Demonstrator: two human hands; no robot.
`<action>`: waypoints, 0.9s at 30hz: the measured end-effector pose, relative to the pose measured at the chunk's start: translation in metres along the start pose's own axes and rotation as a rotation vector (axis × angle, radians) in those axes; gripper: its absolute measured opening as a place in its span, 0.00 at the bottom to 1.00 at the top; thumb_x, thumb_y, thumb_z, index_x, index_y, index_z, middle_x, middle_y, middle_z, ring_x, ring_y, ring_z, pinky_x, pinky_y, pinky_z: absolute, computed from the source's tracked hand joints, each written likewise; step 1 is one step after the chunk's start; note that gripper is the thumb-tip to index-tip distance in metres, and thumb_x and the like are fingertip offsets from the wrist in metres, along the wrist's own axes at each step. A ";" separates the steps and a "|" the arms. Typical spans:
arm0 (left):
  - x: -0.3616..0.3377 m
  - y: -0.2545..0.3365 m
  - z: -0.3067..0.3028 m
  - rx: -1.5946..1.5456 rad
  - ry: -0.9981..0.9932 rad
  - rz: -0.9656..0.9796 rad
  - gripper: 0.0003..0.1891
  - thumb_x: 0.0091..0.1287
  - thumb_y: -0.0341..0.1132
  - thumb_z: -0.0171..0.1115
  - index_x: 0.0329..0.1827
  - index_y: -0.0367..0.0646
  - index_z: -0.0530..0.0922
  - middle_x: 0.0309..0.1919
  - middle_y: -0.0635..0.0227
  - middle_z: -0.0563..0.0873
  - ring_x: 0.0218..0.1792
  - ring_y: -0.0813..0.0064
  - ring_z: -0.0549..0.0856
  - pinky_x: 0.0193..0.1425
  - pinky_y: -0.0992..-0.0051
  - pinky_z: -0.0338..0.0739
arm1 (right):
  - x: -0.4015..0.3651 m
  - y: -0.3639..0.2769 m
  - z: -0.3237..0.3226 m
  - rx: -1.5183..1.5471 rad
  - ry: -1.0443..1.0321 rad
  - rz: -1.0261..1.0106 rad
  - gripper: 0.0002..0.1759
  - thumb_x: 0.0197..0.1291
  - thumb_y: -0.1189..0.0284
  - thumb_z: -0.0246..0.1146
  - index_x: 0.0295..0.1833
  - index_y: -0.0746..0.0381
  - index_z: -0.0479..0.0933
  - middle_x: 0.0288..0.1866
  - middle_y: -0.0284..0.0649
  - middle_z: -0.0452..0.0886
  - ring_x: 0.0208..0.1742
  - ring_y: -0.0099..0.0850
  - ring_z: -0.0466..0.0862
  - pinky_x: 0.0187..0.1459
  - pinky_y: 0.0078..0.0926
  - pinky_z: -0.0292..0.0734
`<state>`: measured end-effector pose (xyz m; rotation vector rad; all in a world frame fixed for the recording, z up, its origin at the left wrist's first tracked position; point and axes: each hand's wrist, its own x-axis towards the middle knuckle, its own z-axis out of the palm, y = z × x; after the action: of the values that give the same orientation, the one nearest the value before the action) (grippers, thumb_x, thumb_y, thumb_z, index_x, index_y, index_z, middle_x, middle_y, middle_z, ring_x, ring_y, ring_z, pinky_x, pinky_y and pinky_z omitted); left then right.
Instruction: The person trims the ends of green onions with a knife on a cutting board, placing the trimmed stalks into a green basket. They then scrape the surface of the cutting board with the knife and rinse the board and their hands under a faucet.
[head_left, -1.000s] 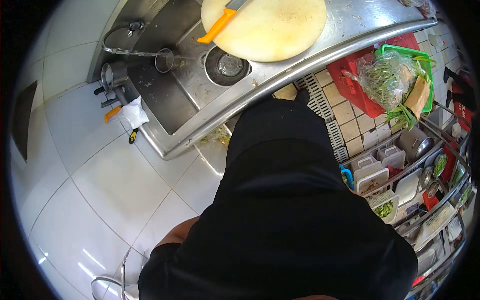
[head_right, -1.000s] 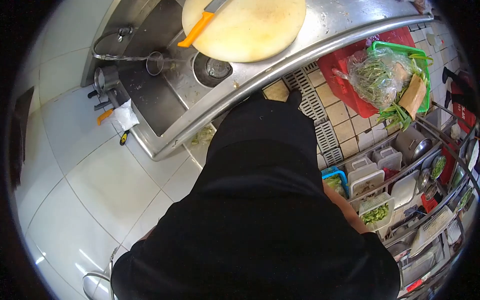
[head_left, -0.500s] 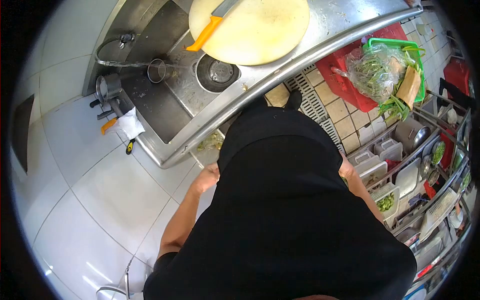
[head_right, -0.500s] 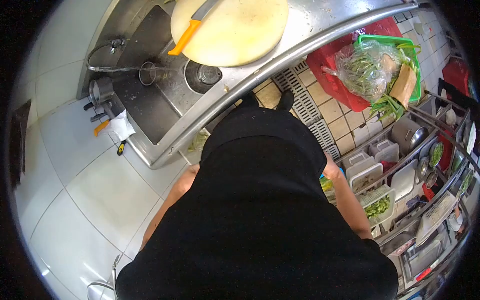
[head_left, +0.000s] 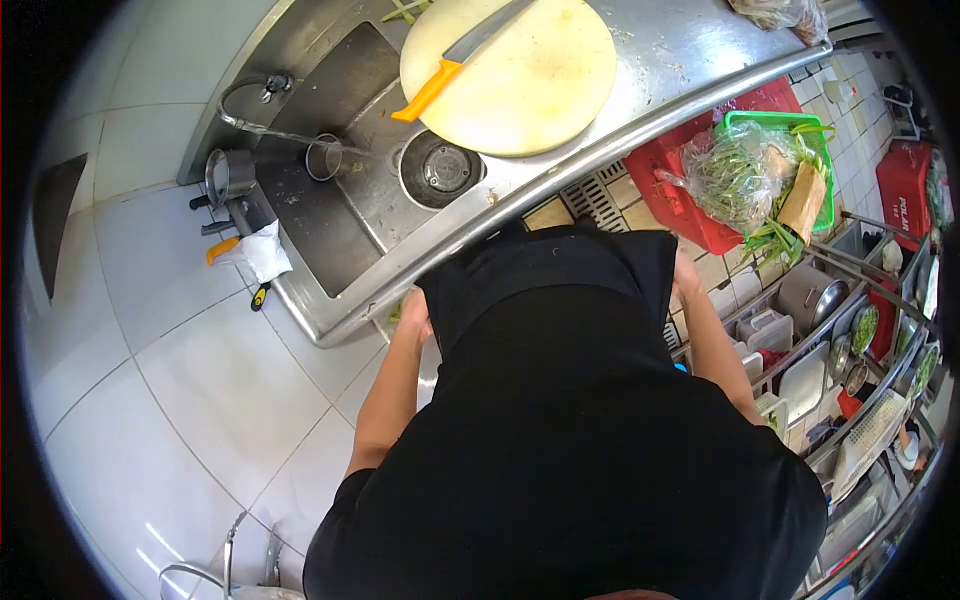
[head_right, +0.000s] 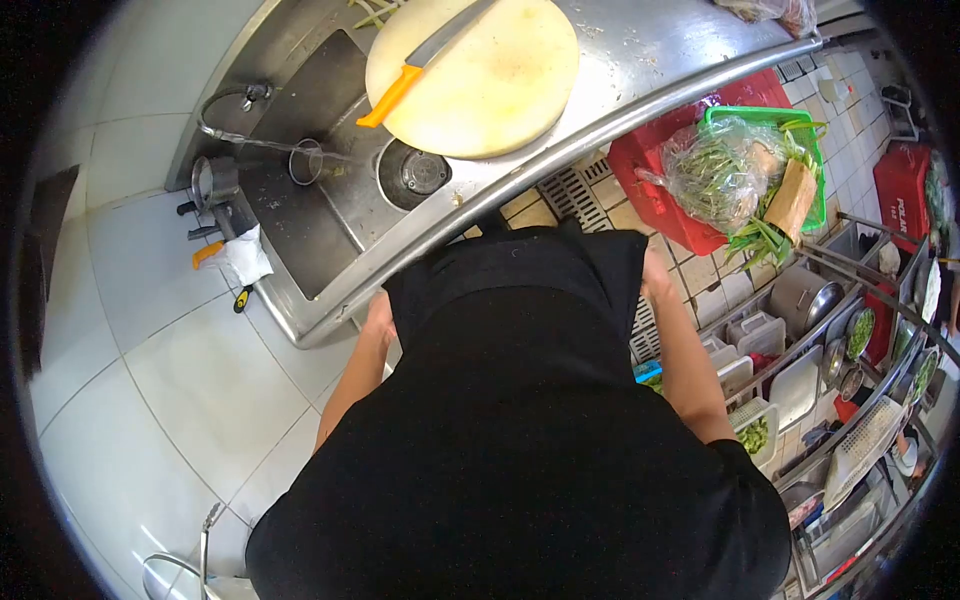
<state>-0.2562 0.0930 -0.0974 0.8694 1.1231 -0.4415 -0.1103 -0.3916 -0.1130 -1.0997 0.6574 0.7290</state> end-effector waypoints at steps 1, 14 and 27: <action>0.017 -0.008 -0.012 0.050 0.087 0.037 0.15 0.69 0.37 0.55 0.52 0.36 0.79 0.43 0.58 0.86 0.39 0.65 0.88 0.46 0.67 0.85 | 0.010 -0.002 -0.007 0.050 0.025 -0.145 0.15 0.68 0.71 0.57 0.55 0.66 0.78 0.47 0.40 0.84 0.42 0.28 0.84 0.44 0.25 0.81; -0.092 -0.156 -0.065 0.064 0.017 -0.244 0.20 0.70 0.41 0.54 0.57 0.34 0.77 0.42 0.63 0.86 0.44 0.71 0.84 0.49 0.67 0.79 | -0.125 0.013 -0.031 -1.212 -0.626 0.000 0.23 0.67 0.63 0.51 0.56 0.70 0.74 0.42 0.49 0.84 0.39 0.35 0.84 0.41 0.33 0.79; -0.124 -0.115 -0.017 0.695 -0.260 -0.408 0.19 0.68 0.42 0.55 0.55 0.39 0.80 0.41 0.64 0.87 0.41 0.70 0.84 0.48 0.68 0.79 | -0.173 -0.015 -0.047 -1.017 -0.674 0.133 0.25 0.55 0.62 0.64 0.53 0.70 0.78 0.48 0.46 0.85 0.45 0.30 0.82 0.46 0.32 0.77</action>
<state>-0.3962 0.0227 -0.0305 1.1361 0.9036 -1.2986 -0.2073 -0.4732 0.0143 -1.5877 -0.2897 1.5384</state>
